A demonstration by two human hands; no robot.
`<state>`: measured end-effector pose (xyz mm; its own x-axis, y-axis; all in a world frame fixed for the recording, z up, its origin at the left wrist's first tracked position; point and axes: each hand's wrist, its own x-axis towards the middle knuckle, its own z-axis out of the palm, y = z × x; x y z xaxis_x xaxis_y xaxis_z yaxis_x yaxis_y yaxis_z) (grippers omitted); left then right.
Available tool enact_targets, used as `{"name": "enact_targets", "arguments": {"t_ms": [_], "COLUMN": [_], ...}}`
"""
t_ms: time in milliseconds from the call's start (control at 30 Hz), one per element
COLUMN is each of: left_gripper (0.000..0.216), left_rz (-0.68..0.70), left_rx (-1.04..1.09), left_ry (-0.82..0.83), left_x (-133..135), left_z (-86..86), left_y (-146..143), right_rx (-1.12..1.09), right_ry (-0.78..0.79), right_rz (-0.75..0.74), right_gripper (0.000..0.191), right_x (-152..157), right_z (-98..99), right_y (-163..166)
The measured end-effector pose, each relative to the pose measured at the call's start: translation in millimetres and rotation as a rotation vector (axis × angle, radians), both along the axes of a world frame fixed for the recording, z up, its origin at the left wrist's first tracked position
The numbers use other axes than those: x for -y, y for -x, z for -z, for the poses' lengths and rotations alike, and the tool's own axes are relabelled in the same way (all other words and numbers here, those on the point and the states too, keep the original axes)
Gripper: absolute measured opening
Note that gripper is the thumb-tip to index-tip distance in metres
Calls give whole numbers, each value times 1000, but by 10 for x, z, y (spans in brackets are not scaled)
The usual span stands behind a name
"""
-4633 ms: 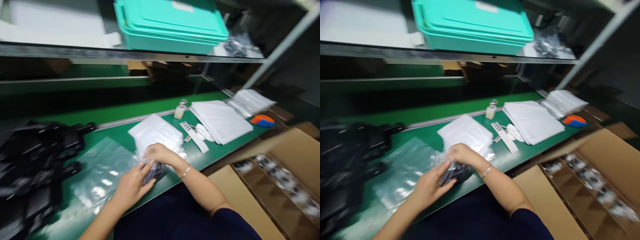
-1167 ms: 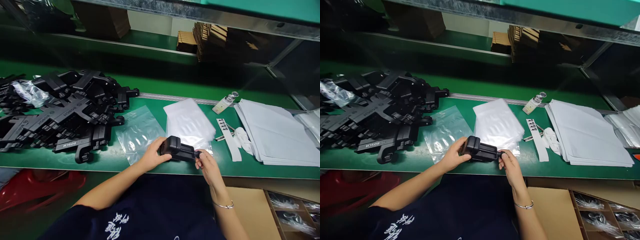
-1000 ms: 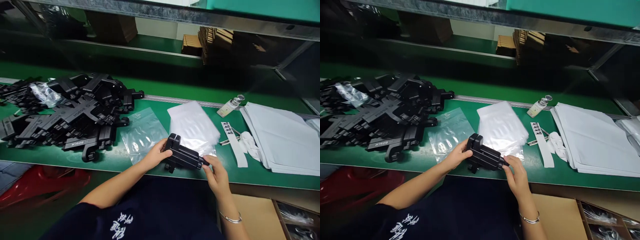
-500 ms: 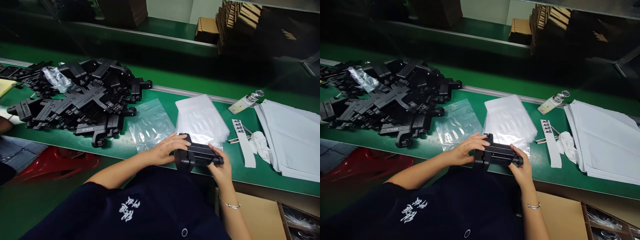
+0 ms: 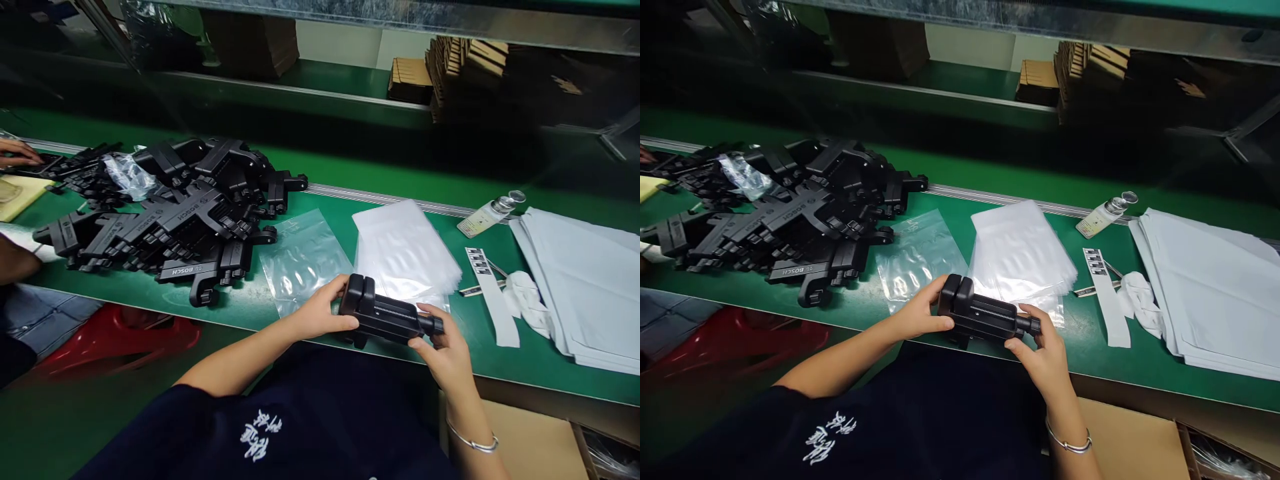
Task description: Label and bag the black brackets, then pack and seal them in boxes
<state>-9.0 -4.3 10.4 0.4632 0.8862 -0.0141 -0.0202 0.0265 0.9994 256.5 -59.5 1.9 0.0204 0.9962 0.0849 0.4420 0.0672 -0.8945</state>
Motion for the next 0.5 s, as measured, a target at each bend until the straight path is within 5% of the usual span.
{"name": "enact_targets", "arguments": {"t_ms": [133, 333, 500], "left_gripper": [66, 62, 66], "left_rz": [-136, -255, -246], "left_rx": [52, 135, -4], "left_ry": [71, 199, -55], "left_x": [3, -14, 61], "left_z": [89, 183, 168], "left_y": [-50, -60, 7], "right_rx": [63, 265, 262], "right_ry": [-5, -295, -46], "right_rz": [-33, -183, -69], "right_gripper": [50, 27, 31], "right_x": [37, 0, -94], "right_z": [-110, -265, -314], "right_y": [85, 118, 154]}}
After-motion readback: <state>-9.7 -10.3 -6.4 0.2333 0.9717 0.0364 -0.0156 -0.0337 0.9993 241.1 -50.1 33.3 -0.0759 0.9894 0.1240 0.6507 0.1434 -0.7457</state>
